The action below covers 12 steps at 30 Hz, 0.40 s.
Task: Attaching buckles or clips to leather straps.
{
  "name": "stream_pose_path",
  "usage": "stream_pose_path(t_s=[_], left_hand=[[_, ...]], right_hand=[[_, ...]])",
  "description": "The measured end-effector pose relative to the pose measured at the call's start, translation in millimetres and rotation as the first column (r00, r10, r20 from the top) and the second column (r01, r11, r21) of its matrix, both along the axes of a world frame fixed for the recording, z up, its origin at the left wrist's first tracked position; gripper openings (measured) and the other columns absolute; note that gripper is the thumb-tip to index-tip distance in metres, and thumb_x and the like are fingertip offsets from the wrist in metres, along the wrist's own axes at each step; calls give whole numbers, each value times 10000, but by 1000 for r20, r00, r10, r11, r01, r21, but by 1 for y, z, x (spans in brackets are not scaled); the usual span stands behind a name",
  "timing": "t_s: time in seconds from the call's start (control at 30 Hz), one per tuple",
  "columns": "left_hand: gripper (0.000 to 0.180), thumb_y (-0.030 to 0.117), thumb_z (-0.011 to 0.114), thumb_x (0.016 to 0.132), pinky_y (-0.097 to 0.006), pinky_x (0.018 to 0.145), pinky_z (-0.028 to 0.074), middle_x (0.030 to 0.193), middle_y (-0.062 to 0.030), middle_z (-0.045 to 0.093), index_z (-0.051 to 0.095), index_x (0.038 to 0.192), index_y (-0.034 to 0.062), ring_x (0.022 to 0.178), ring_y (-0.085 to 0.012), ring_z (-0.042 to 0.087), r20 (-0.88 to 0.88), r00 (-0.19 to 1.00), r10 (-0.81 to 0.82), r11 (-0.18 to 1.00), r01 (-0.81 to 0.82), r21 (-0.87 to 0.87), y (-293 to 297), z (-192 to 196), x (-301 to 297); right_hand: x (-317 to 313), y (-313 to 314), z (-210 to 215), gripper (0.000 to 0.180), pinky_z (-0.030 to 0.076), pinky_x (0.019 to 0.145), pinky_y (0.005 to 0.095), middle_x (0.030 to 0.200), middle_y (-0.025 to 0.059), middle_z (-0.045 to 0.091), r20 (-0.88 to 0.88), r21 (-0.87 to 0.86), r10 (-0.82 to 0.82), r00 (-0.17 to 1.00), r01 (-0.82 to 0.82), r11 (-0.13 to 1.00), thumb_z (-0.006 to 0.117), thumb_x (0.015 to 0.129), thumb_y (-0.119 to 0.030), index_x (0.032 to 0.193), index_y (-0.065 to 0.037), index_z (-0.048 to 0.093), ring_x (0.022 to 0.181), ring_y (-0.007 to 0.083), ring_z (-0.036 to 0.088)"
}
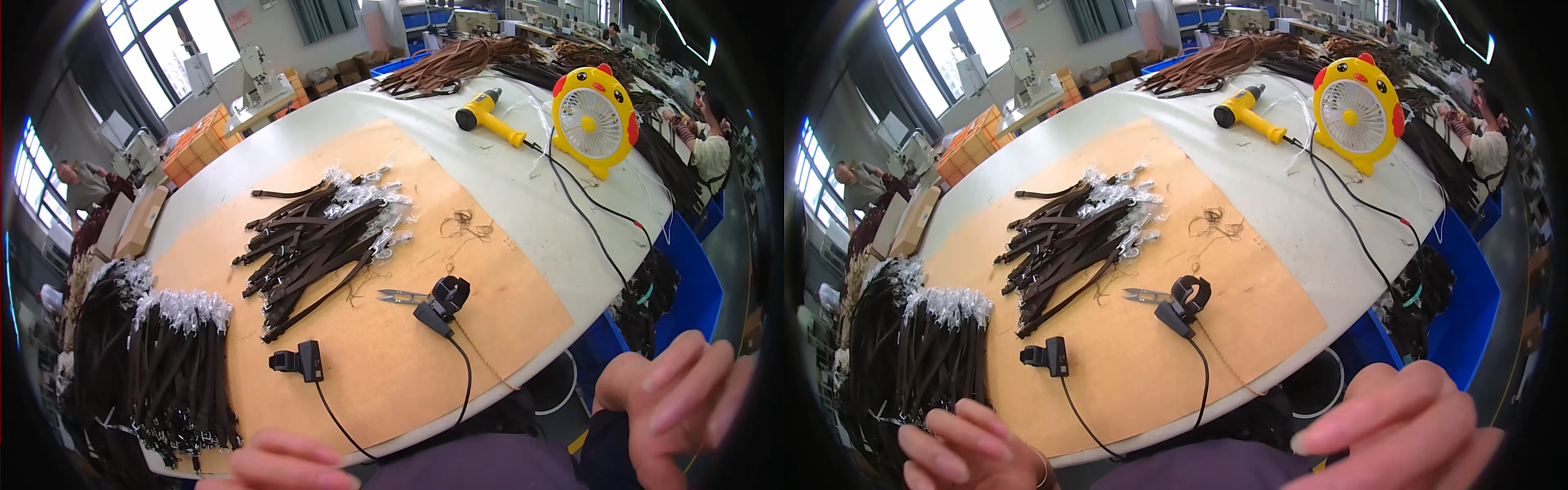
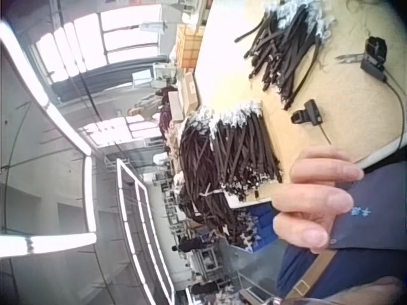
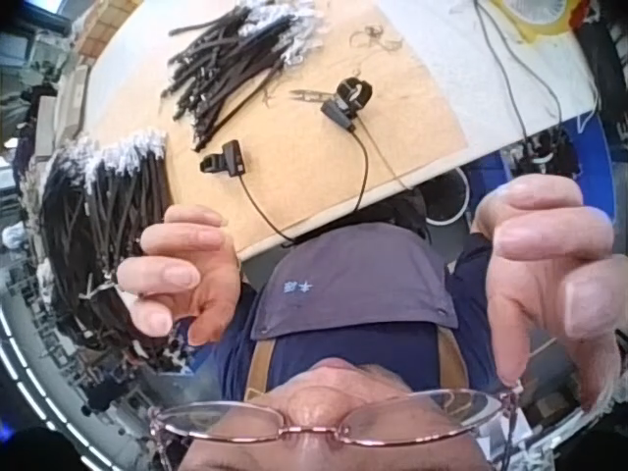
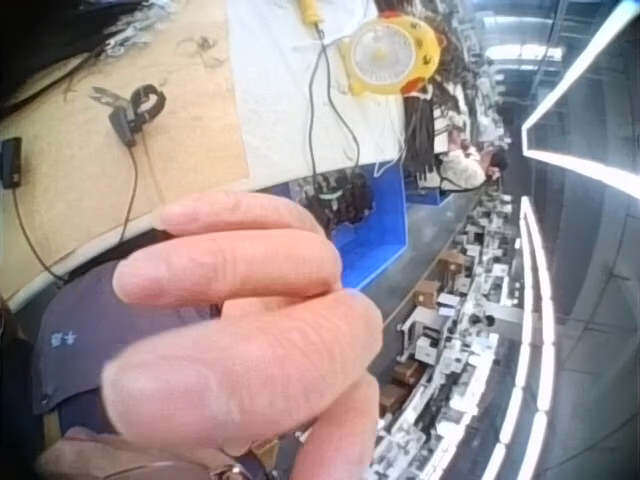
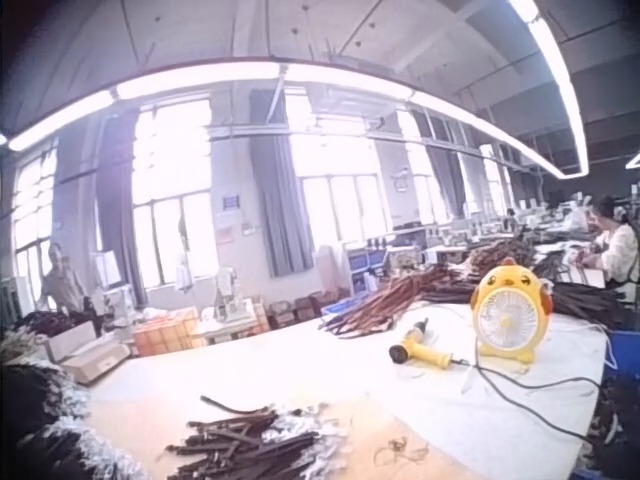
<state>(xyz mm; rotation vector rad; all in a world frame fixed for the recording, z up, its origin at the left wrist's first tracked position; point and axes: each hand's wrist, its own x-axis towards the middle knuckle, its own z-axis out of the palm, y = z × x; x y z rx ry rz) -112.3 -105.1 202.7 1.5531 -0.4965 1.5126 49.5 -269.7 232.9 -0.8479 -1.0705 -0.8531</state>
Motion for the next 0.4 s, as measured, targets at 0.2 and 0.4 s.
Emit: stream_pose_path(t_s=[0.2,0.4], left_hand=[[383,329,602,1018,-354,663,488,1163,-9,526,567,1385,225,796,-235,565,-157,983,97,987,-74,146,1,28,-43],[418,345,602,1018,-355,658,492,1156,-7,520,549,1420,243,781,-231,558,-314,929,-197,910,292,294,37,43,-44]], right_hand=[[24,-50,-26,264,450,635,157,857,-148,679,174,-131,227,958,-206,970,837,802,-297,1031,-267,710,676,-15,581],[8,-32,-15,116,486,695,143,798,-162,707,55,-380,197,979,-162,911,724,879,-144,827,-247,709,685,21,632]])
